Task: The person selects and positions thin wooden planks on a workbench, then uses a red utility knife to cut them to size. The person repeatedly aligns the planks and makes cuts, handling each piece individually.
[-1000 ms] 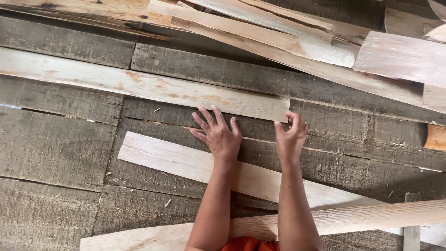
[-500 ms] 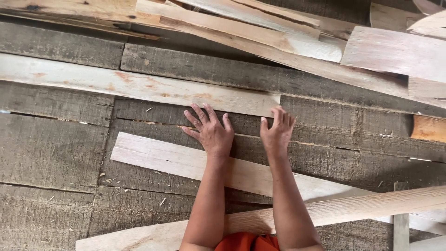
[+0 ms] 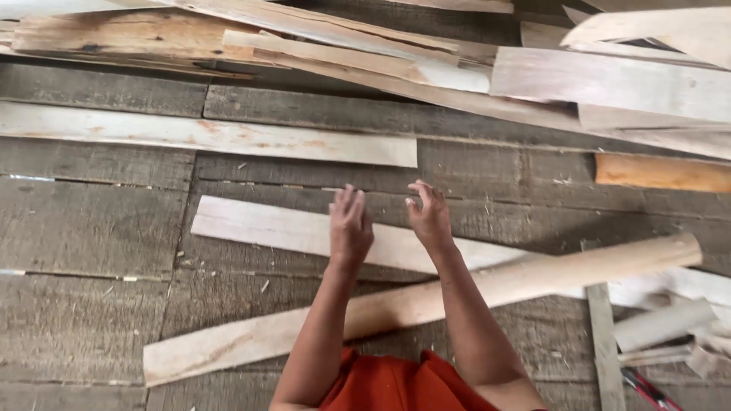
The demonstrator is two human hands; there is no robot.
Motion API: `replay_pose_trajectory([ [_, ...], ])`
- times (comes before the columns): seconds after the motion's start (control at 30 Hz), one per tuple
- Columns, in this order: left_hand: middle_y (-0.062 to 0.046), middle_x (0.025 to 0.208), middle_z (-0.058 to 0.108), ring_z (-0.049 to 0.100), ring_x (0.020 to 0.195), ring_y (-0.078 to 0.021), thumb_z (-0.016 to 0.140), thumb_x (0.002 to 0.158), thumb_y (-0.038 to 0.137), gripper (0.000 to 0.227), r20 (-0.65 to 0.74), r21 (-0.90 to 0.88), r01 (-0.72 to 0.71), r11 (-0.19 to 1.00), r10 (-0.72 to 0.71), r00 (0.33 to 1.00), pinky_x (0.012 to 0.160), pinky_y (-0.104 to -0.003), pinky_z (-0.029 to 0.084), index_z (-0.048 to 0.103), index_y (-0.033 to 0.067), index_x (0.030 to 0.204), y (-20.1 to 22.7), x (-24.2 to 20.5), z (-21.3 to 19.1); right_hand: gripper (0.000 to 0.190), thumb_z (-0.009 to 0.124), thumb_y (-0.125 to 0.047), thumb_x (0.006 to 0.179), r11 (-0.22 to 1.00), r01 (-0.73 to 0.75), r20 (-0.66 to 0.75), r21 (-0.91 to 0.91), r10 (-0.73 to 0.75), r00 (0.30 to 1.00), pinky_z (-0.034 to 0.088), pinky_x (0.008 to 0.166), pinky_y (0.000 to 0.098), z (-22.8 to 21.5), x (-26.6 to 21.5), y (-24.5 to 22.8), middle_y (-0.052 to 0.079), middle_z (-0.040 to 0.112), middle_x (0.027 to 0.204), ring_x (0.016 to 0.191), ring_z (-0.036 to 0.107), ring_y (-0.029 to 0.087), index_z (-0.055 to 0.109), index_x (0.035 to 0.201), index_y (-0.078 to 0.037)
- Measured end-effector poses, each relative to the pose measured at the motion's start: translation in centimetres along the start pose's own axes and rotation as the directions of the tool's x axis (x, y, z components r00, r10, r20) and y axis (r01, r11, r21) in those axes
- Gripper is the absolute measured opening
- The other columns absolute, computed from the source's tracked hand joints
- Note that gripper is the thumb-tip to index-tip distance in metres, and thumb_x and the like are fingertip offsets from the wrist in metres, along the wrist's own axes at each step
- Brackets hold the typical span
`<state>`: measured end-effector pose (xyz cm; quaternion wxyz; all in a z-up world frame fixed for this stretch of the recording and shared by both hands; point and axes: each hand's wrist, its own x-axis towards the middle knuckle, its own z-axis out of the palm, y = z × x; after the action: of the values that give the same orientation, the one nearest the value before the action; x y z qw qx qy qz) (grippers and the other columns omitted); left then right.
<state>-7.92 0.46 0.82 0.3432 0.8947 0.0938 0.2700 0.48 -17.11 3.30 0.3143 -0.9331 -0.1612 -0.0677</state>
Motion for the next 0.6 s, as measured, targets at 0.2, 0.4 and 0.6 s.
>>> replay_pose_trajectory([
  [0.2, -0.008, 0.130, 0.064, 0.056, 0.129, -0.0352, 0.072, 0.087, 0.036, 0.051, 0.422, 0.190, -0.239, 0.952, 0.141, 0.896, 0.100, -0.050, 0.048, 0.061, 0.0161, 0.133, 5.0, -11.6, 0.7, 0.026, 0.068, -0.026, 0.092, 0.977, -0.067, 0.268, -0.204, 0.121, 0.956, 0.052, 0.101, 0.0474, -6.2, -8.9, 2.1, 0.001, 0.072, 0.113, 0.116, 0.065, 0.028, 0.067, 0.118, -0.030],
  [0.4, -0.011, 0.166, 0.029, 0.019, 0.154, -0.0429, 0.075, 0.087, 0.033, 0.092, 0.718, 0.374, -0.211, 0.903, -0.138, 0.683, 0.119, -0.073, 0.009, 0.026, 0.0176, 0.163, 12.1, -15.7, -2.0, 0.053, 0.074, -0.032, 0.087, 0.906, -0.027, 0.512, -0.423, 0.263, 0.818, 0.029, 0.115, 0.0708, -8.4, -16.3, 5.3, 0.002, 0.047, 0.155, 0.148, 0.034, 0.041, 0.058, 0.137, -0.035],
  [0.6, -0.005, 0.128, 0.049, 0.045, 0.129, -0.0336, 0.081, 0.071, 0.017, 0.086, 0.526, 0.375, -0.203, 0.905, -0.028, 0.850, 0.116, -0.074, 0.021, 0.048, 0.0175, 0.151, 12.4, -16.8, -0.8, 0.059, 0.070, -0.023, 0.092, 0.939, -0.047, 0.411, -0.341, 0.194, 0.891, 0.027, 0.119, 0.0681, -14.0, -22.1, 1.0, 0.011, 0.032, 0.165, 0.153, 0.021, 0.045, 0.054, 0.148, -0.028],
])
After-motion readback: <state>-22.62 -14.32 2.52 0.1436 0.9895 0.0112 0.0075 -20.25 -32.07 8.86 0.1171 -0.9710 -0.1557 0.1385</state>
